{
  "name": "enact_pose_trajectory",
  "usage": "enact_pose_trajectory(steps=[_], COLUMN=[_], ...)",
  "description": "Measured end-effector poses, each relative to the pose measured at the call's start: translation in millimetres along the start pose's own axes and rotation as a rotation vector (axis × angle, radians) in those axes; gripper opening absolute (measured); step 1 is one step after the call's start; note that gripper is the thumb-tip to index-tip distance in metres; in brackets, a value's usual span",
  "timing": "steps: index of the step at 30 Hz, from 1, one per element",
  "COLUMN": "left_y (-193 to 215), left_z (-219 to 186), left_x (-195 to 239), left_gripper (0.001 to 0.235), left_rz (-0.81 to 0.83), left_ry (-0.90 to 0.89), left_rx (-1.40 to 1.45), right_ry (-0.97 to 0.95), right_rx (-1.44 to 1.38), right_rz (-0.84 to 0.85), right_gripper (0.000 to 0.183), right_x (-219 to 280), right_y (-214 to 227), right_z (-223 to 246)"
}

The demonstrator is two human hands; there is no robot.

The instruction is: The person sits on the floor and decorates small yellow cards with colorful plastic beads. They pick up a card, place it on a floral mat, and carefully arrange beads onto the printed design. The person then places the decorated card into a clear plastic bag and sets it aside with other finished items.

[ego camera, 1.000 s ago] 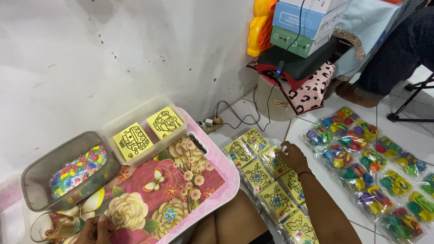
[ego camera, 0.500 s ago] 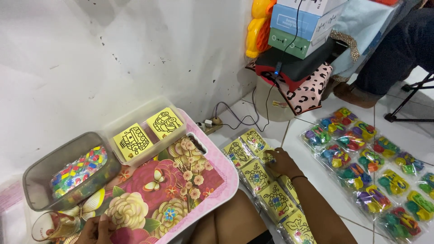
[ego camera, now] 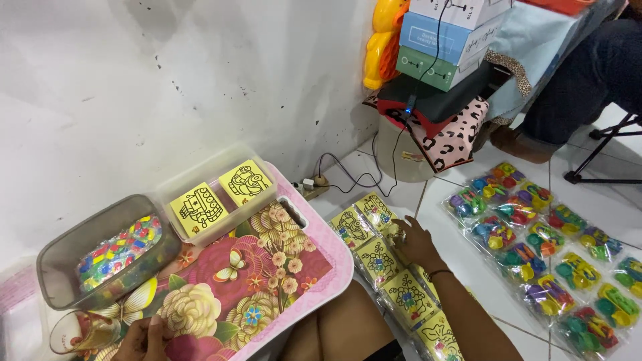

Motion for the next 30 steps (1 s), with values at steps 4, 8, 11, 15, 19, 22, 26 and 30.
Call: enact_pose_trajectory(steps=[4, 8, 11, 15, 19, 22, 26, 30], left_y=[1.0, 0.1, -4.8, -12.8, -8.3, -14.8, -9.0, -4.0], left_z=[4.8, -1.7, -17.9, -44.9, -20.7, -49.5, -34.6, -12.6], left_x=[-4.7, -3.2, 2.6, 10.8, 5.2, 14.0, 6.5, 0.3], left_gripper=[0.03, 0.031, 0.031, 0.024, 0.026, 0.024, 0.026, 0.027], left_rz=[0.022, 0.036, 0.032, 0.003, 0.035, -0.015, 0.02, 0.049], left_ry=[-0.005, 0.006, -0.001, -0.022, -0.028, 0.014, 0.018, 0.108], left_rx=[-0.004, -0.006, -0.023, 0.025, 0.022, 0.136, -0.056, -0.061], right_ry=[0.113, 0.227, 0.305, 0.351, 0.314, 0.329, 0.281, 0.179], right_rx=[-0.18, -0.11, -0.036, 0.099, 0.116, 0.075, 0.096, 0.166], right_rz=[-0.174, 0.069, 0.073, 0.078, 0.188, 0.088, 0.066, 0.097], right_gripper=[0.047, 0.052, 0.059, 0.064, 0.06, 0.063, 0.063, 0.08], right_x=[29.2, 49.4, 48.8, 43.6, 47.9, 48.9, 52.8, 70.4], right_y=[14.7, -2.3, -15.7, -25.4, -27.5, -25.8, -18.9, 9.3], right_z=[37.2, 76.4, 88.3, 95.1, 98.5, 100.0, 104.5, 120.4])
Point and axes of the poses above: each hand's wrist, its own x-axis away from the middle knuckle, its own y-axis out of the back of the hand, z = x × y, the point moved 6 cm from there along -x, towards the middle knuckle, and after that the axes turned 11 degrees about x, right-handed, at the moved point
